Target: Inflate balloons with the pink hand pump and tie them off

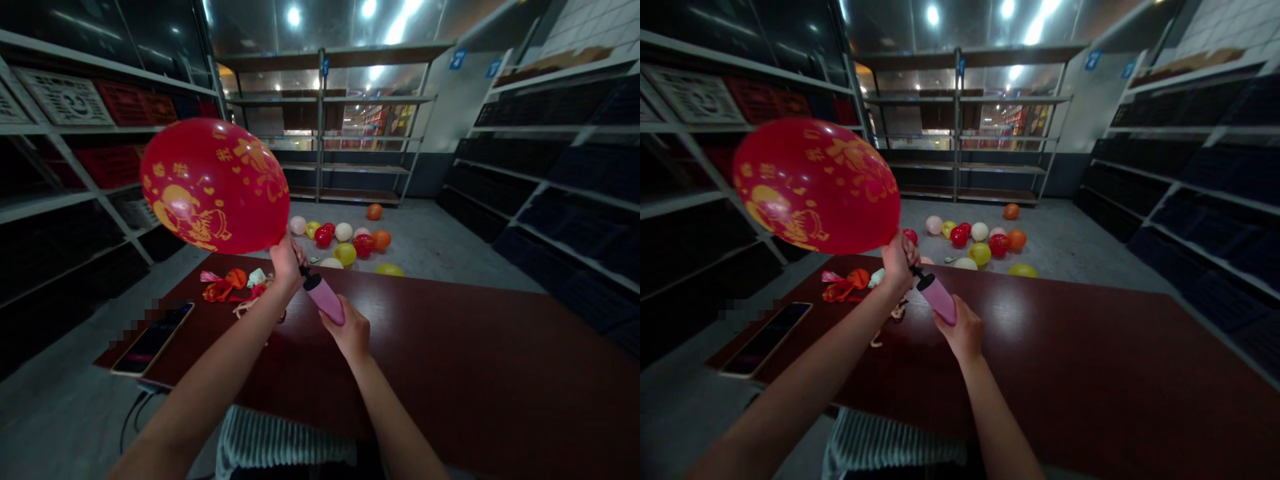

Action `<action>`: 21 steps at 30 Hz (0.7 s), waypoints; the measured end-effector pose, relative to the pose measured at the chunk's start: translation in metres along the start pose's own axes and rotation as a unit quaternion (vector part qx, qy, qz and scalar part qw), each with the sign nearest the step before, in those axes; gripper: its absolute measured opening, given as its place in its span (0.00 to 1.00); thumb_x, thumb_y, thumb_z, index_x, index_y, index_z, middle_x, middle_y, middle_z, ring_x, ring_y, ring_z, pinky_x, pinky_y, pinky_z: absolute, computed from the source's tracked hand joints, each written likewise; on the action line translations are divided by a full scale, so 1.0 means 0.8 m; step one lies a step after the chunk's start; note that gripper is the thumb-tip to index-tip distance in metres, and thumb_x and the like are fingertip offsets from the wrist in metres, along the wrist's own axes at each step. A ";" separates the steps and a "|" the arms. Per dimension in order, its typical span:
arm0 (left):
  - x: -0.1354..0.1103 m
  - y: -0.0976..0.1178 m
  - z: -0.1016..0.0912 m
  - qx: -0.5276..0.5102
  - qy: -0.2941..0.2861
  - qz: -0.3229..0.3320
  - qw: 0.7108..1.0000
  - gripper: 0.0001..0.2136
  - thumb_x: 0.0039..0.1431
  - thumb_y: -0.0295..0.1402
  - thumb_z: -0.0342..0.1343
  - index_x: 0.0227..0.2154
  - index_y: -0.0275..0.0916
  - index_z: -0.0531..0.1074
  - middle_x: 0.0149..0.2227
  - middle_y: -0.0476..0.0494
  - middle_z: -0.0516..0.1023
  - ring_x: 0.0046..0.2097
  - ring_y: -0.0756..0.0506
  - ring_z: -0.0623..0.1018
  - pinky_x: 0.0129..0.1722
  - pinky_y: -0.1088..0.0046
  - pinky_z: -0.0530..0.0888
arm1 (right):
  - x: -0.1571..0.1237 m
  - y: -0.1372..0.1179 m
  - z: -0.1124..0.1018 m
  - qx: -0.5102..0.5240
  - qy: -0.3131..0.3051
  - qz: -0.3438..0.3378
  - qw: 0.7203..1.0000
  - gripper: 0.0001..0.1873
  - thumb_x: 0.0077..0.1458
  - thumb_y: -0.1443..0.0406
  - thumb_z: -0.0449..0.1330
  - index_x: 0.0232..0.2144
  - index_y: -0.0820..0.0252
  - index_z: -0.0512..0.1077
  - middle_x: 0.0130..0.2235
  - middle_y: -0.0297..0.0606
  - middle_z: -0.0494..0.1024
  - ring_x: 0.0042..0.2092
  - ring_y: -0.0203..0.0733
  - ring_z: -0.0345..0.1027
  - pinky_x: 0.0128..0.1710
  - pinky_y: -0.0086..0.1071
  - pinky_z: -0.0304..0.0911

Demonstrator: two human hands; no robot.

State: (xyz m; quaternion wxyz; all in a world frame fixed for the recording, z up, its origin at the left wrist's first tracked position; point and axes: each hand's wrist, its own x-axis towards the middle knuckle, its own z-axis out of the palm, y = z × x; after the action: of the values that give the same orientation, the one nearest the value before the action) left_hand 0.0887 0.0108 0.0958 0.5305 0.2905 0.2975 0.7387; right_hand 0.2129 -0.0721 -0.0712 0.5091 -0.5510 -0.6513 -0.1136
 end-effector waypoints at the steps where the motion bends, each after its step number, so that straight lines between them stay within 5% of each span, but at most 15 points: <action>1: -0.003 -0.012 0.000 0.004 -0.004 -0.015 1.000 0.26 0.67 0.38 0.54 0.14 0.41 0.53 0.10 0.55 0.52 0.11 0.53 0.53 0.12 0.76 0.51 | 0.000 0.000 0.000 -0.002 0.000 0.011 1.000 0.23 0.59 0.50 0.62 0.48 0.60 0.74 0.39 0.43 0.85 0.34 0.48 0.81 0.34 0.36 0.73; 5: -0.008 -0.033 0.001 -0.004 -0.019 -0.035 0.999 0.25 0.67 0.35 0.52 0.13 0.40 0.54 0.10 0.55 0.52 0.11 0.54 0.54 0.12 0.77 0.53 | 0.002 0.001 0.000 -0.007 -0.006 0.042 0.999 0.22 0.58 0.49 0.62 0.48 0.57 0.74 0.38 0.41 0.85 0.34 0.49 0.81 0.33 0.36 0.73; 12: -0.003 -0.016 -0.021 -0.022 0.050 -0.005 0.999 0.25 0.67 0.36 0.54 0.15 0.41 0.54 0.10 0.56 0.51 0.11 0.53 0.54 0.12 0.76 0.53 | 0.003 -0.001 0.003 0.006 -0.029 0.001 1.000 0.23 0.59 0.47 0.61 0.49 0.56 0.74 0.40 0.39 0.85 0.36 0.47 0.81 0.36 0.34 0.72; 21: 0.012 0.050 -0.069 -0.059 0.132 0.001 0.990 0.24 0.70 0.39 0.50 0.18 0.40 0.52 0.12 0.57 0.50 0.12 0.54 0.53 0.13 0.77 0.53 | -0.002 -0.011 -0.002 -0.023 -0.084 -0.062 0.994 0.25 0.57 0.49 0.65 0.50 0.58 0.75 0.44 0.43 0.84 0.40 0.46 0.80 0.39 0.33 0.71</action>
State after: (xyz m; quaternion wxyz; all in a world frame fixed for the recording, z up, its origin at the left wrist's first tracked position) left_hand 0.0208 0.0026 0.0908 0.5023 0.1590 0.3201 0.7873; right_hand 0.2064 -0.0774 -0.0685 0.4318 -0.5290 -0.7217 -0.1136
